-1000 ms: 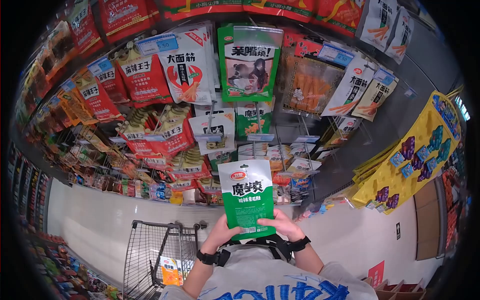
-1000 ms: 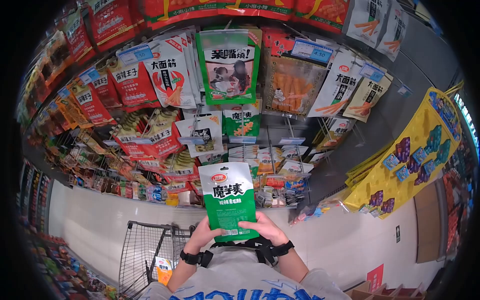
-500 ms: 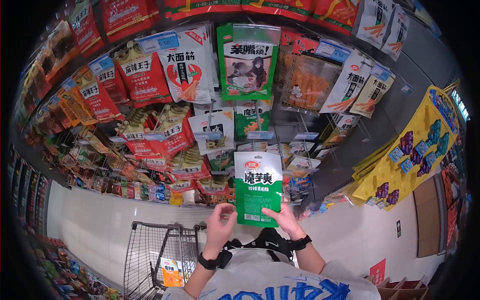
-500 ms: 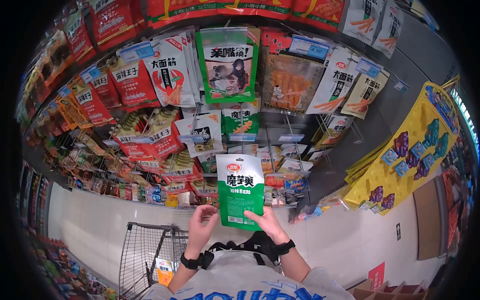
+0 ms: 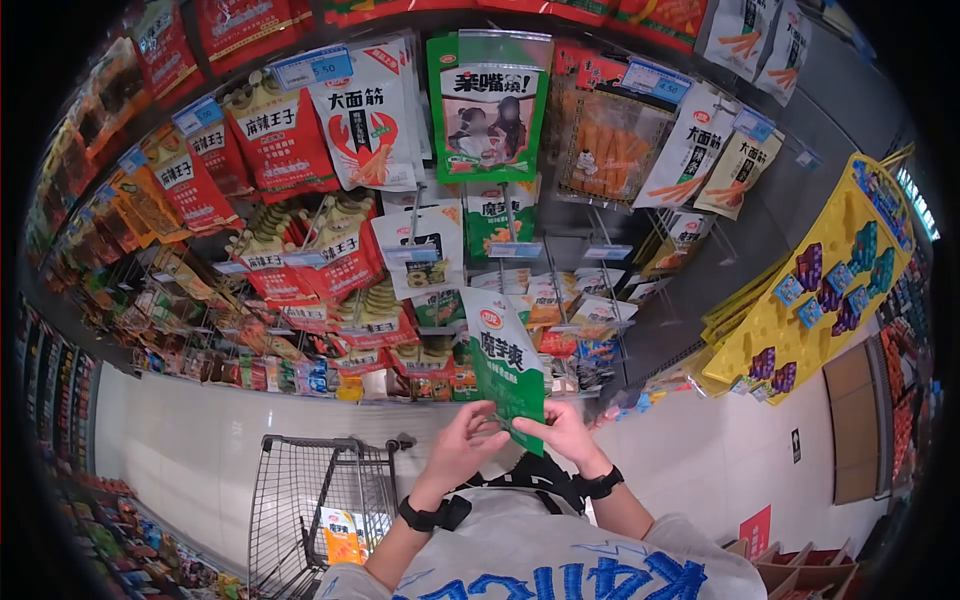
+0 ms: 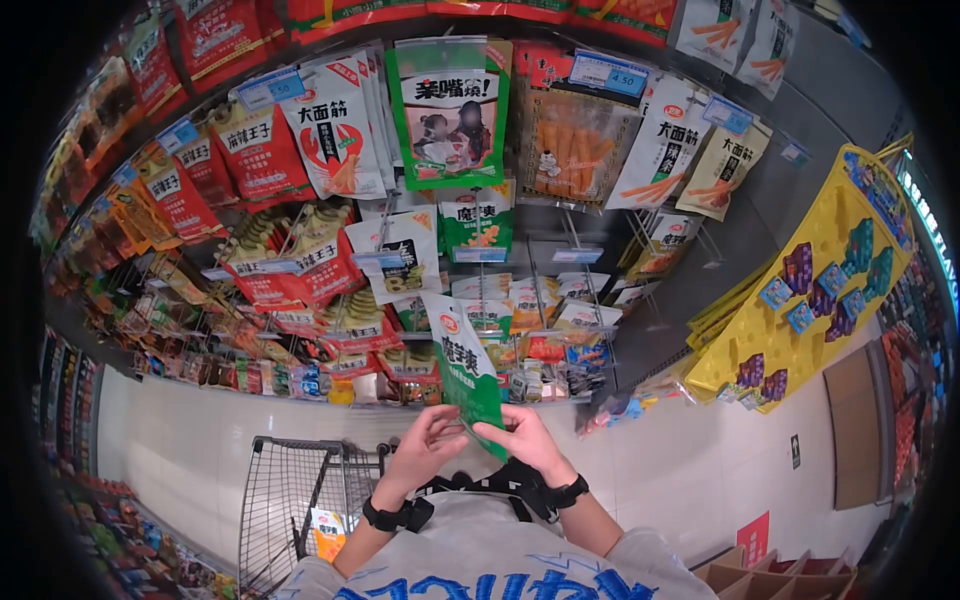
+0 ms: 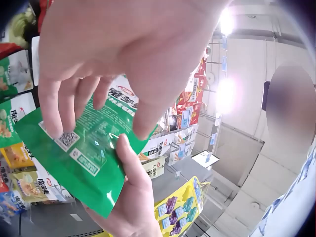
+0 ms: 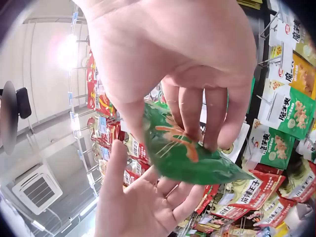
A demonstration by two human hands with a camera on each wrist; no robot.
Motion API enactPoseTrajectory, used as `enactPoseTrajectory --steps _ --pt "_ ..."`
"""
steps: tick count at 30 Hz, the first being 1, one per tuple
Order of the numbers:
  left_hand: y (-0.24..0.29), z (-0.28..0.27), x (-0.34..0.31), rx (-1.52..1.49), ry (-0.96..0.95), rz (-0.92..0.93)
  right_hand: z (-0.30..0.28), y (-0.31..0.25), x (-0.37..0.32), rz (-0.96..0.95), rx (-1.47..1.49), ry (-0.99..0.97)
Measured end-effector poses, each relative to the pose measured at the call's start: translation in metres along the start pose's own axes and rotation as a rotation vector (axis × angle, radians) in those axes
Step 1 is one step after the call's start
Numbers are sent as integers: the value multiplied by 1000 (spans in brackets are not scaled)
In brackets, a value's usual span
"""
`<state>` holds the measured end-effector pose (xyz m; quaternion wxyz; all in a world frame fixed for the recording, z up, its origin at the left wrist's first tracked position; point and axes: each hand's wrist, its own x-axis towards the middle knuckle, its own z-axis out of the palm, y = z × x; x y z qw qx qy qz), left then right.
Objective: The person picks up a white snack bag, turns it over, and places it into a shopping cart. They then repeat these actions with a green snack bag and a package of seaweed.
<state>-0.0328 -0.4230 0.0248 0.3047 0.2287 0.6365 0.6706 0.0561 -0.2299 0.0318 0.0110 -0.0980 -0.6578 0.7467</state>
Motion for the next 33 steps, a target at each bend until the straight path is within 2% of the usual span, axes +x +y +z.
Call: enactPoseTrajectory --steps 3,5,7,9,11,13,15,16,17,19,20,21,23,25,28,33 --pt "-1 -1 1 -142 -15 -12 14 -5 0 3 90 -35" --pt "-2 -5 2 -195 -31 -11 22 -7 -2 -129 -115 32" --pt "-1 -6 1 -229 5 17 25 -2 -4 -118 -155 47" --pt "0 -8 1 -230 28 12 31 -4 -4 -193 -365 87" --pt "-7 -12 3 -266 97 -78 27 -3 -2 -192 -351 93" --pt "-7 -12 3 -306 132 -83 21 0 -1 -186 -329 99" --pt "-14 -14 3 -403 133 -122 14 1 4 -191 -262 209" --pt "-13 -16 3 -402 134 -121 12 1 6 -240 -335 280" --pt "-12 -16 3 -419 128 -126 11 3 9 -240 -337 276" --pt "-13 -19 1 -437 129 -133 10 6 12 -331 -302 405" --pt "-15 -22 0 -456 94 -149 9 7 11 -253 -173 324" --pt "-17 -24 -2 -474 59 -167 8 11 9 -250 -169 322" --pt "-19 -28 -6 -422 62 -183 -1 16 11 -18 121 9" --pt "-17 -25 -4 -377 61 -194 2 19 9 15 173 -23" --pt "-11 -18 -3 -470 135 -84 3 17 9 19 235 -27" --pt "-17 -22 -2 -436 166 -32 2 17 6 -51 96 37"
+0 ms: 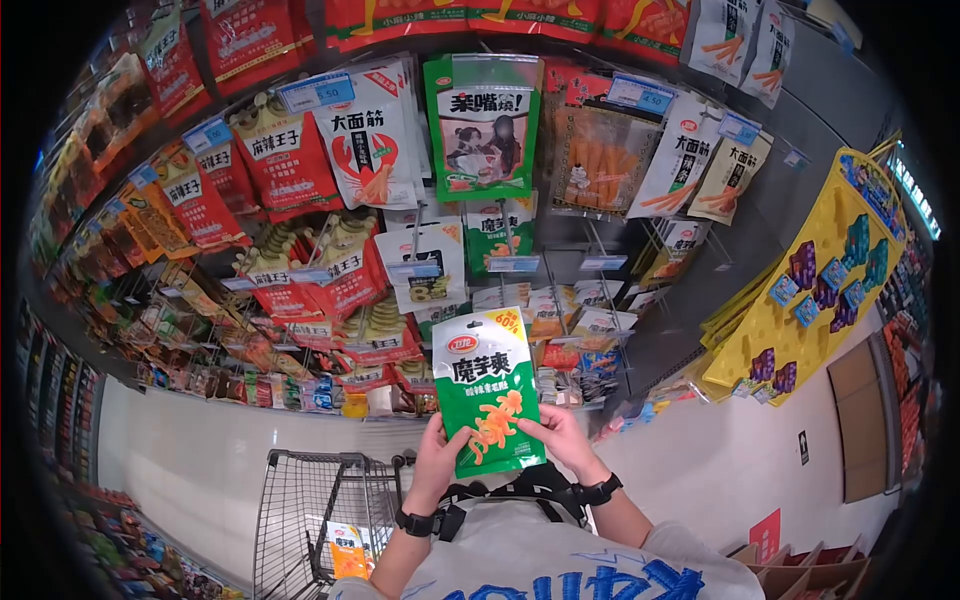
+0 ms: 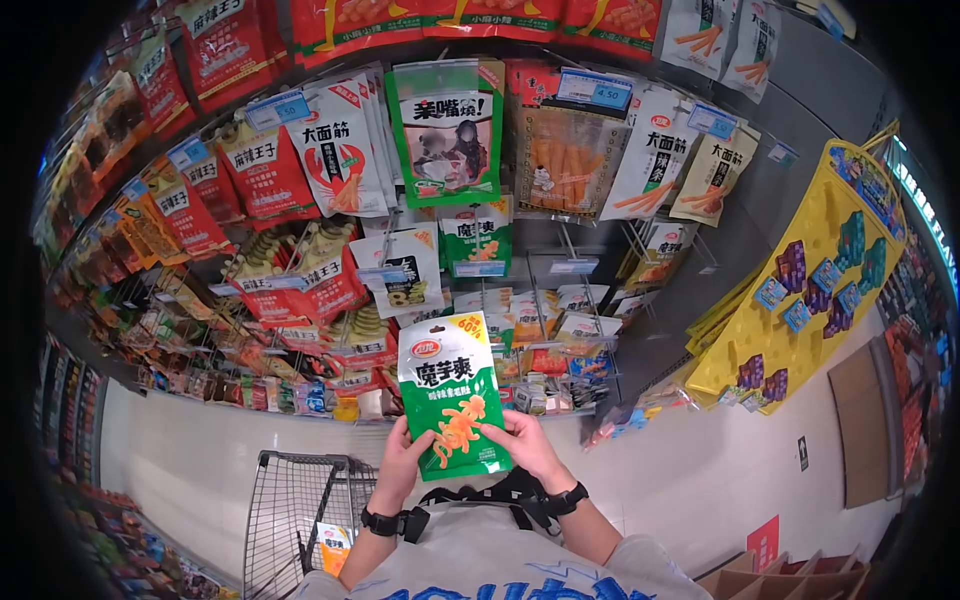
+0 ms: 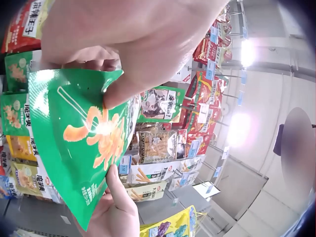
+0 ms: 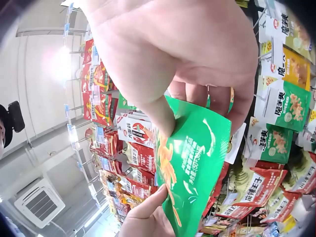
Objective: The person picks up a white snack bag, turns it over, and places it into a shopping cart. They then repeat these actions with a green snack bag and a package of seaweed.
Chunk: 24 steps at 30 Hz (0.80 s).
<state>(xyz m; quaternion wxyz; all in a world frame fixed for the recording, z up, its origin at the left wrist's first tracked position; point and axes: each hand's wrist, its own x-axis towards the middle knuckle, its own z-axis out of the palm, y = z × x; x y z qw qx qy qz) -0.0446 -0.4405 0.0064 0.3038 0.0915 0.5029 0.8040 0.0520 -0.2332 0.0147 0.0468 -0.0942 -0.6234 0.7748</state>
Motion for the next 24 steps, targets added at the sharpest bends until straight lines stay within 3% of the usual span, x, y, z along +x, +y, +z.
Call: enactPoseTrajectory --steps 17,24 --pt "27 16 3 177 -41 111 4 -34 -15 -132 4 79" --pt "35 27 -2 111 -27 83 7 -45 -23 -147 -27 89"
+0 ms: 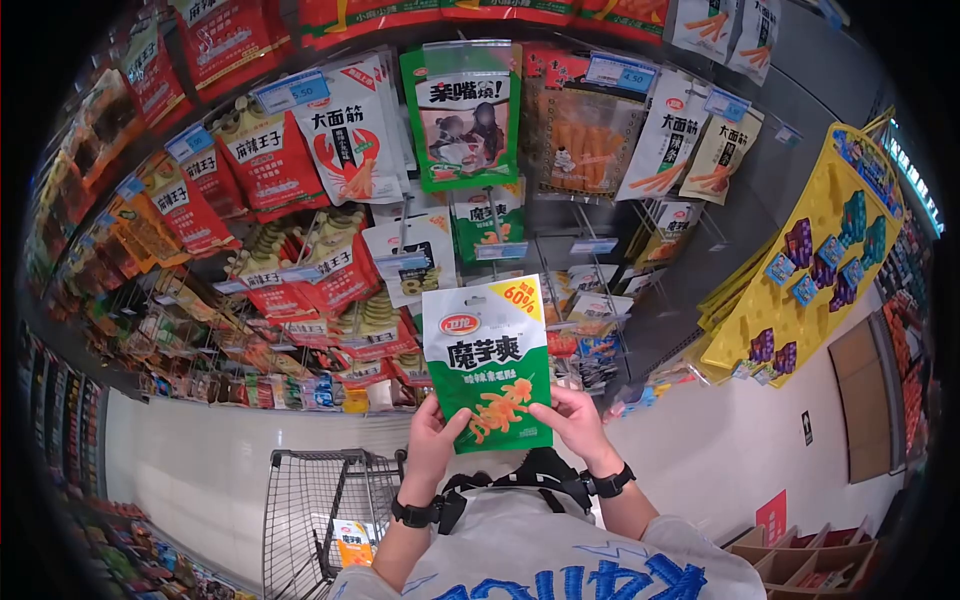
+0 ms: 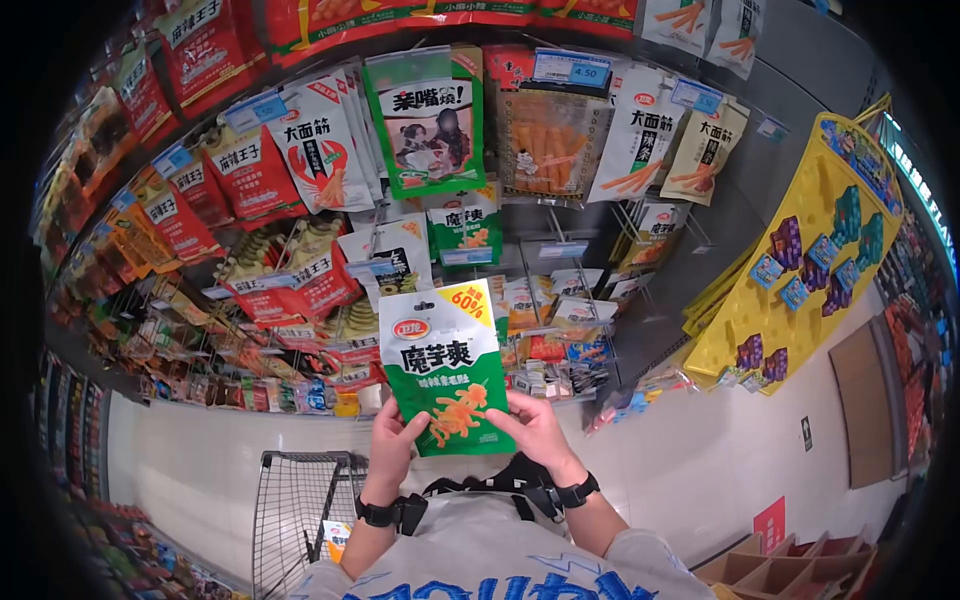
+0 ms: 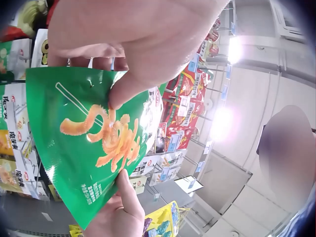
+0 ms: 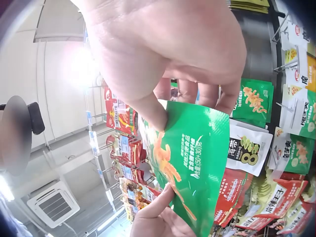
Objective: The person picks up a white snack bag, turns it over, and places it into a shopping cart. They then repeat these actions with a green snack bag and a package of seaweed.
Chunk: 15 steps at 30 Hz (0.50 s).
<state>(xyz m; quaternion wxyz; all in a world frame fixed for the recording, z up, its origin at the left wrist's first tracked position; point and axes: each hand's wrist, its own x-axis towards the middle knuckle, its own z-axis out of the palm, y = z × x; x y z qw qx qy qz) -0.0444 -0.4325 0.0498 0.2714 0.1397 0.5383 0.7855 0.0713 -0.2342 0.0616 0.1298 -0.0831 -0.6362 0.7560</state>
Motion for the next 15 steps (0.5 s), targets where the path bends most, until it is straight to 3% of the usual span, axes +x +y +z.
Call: enactPoseTrajectory --steps 9,11,12,14,15 --pt "3 -4 9 7 27 73 2 4 15 -52 -6 9" --pt "-12 -18 11 383 3 297 -4 5 21 -165 -165 -8" --pt "-7 -15 10 385 3 288 -6 4 23 -270 -323 -23" --pt "6 -7 12 699 32 500 -6 3 22 -242 -345 -7" --pt "7 -9 13 722 39 505 -5 2 22 -279 -387 23"
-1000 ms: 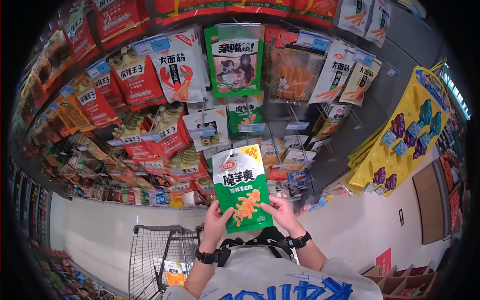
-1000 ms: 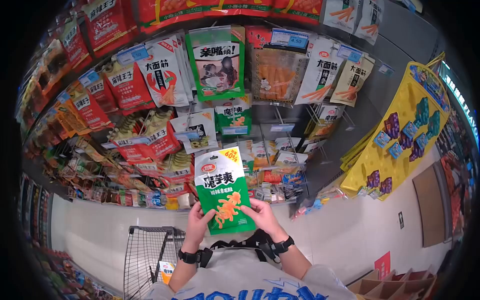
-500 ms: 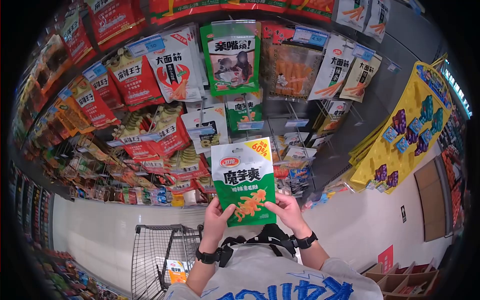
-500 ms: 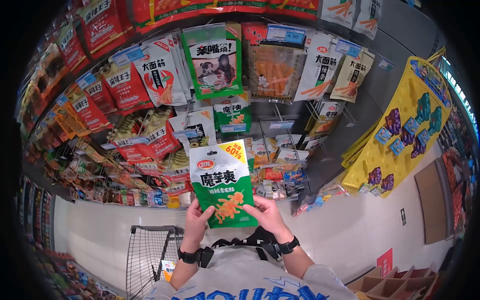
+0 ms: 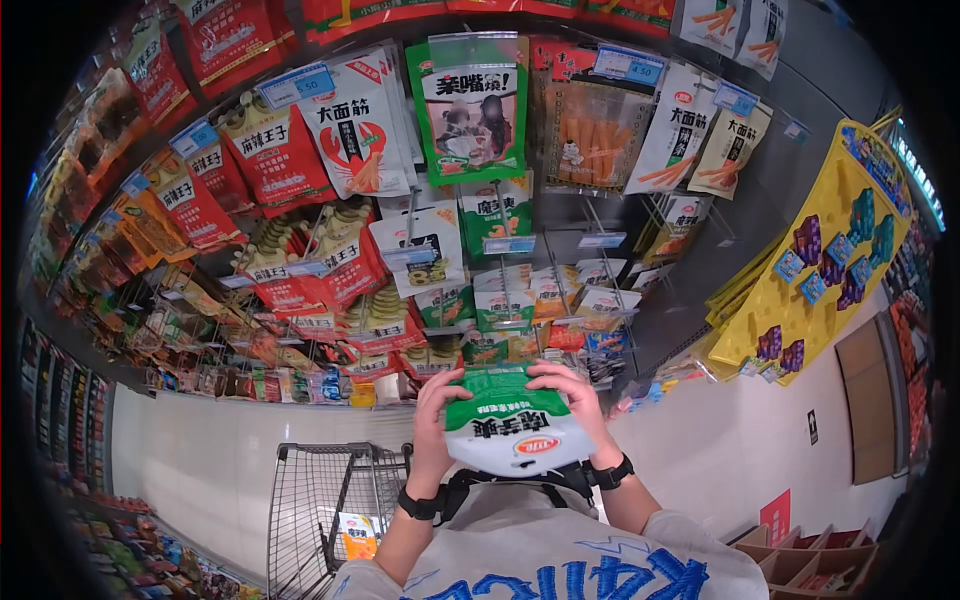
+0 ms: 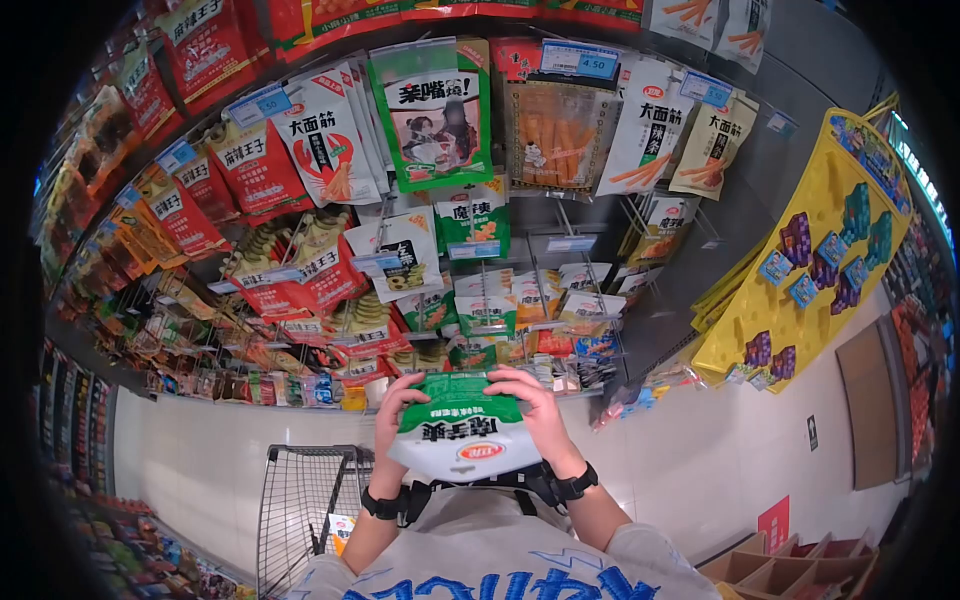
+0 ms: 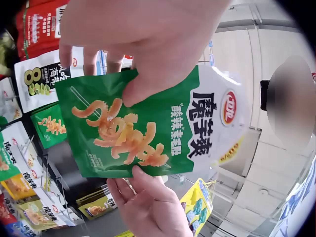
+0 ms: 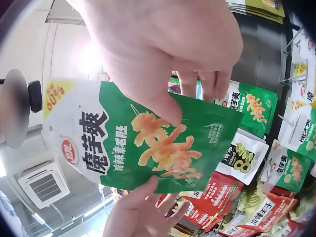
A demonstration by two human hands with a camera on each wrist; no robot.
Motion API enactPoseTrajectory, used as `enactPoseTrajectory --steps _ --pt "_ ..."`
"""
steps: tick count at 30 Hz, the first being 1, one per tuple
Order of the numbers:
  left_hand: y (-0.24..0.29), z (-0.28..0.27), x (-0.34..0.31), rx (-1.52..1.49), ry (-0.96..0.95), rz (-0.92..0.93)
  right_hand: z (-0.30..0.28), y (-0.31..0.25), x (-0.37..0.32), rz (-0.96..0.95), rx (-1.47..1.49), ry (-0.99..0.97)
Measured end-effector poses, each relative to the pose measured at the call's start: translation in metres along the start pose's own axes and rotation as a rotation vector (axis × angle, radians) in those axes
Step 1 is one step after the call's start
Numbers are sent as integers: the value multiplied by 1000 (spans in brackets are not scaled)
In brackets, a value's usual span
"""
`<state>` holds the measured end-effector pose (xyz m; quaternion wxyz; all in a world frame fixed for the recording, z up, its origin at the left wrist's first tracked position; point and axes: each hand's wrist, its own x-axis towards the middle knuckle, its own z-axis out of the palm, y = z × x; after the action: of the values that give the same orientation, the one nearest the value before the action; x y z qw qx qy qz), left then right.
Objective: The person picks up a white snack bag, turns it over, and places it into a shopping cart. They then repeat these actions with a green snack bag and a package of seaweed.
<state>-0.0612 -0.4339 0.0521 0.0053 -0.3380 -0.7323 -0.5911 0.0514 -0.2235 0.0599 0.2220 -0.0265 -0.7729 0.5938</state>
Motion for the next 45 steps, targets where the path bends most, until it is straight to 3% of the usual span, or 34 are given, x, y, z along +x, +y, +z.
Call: enactPoseTrajectory --steps 7,10,11,13,15,17,21,23,30,32,35,41,45 --pt "2 5 -4 26 13 -86 5 11 -3 -79 -163 97" --pt "-10 8 -7 11 23 -63 7 13 -6 -44 -107 95" --pt "-13 8 -10 10 16 -66 9 16 -10 54 -67 99" --pt "-14 10 -12 -176 -21 -328 12 23 -14 242 10 102" --pt "-18 11 -10 -251 -24 -329 14 30 -16 151 42 95" --pt "-22 13 -13 -397 -40 -339 16 31 -20 221 256 112" --pt "-25 13 -16 -532 -58 -407 17 23 -17 256 360 129" --pt "-10 14 -14 -660 20 -448 17 24 -19 295 394 143" --pt "-23 9 -21 -632 39 -440 11 25 -18 328 378 43" --pt "-27 1 -21 -617 -63 -578 7 25 -17 382 527 28" --pt "-32 1 -23 -762 -34 -650 1 34 -20 502 648 32" --pt "-22 2 -21 -745 -11 -670 -4 28 -15 392 549 -32" --pt "-17 5 -17 -760 17 -654 -12 27 -10 438 538 -57"
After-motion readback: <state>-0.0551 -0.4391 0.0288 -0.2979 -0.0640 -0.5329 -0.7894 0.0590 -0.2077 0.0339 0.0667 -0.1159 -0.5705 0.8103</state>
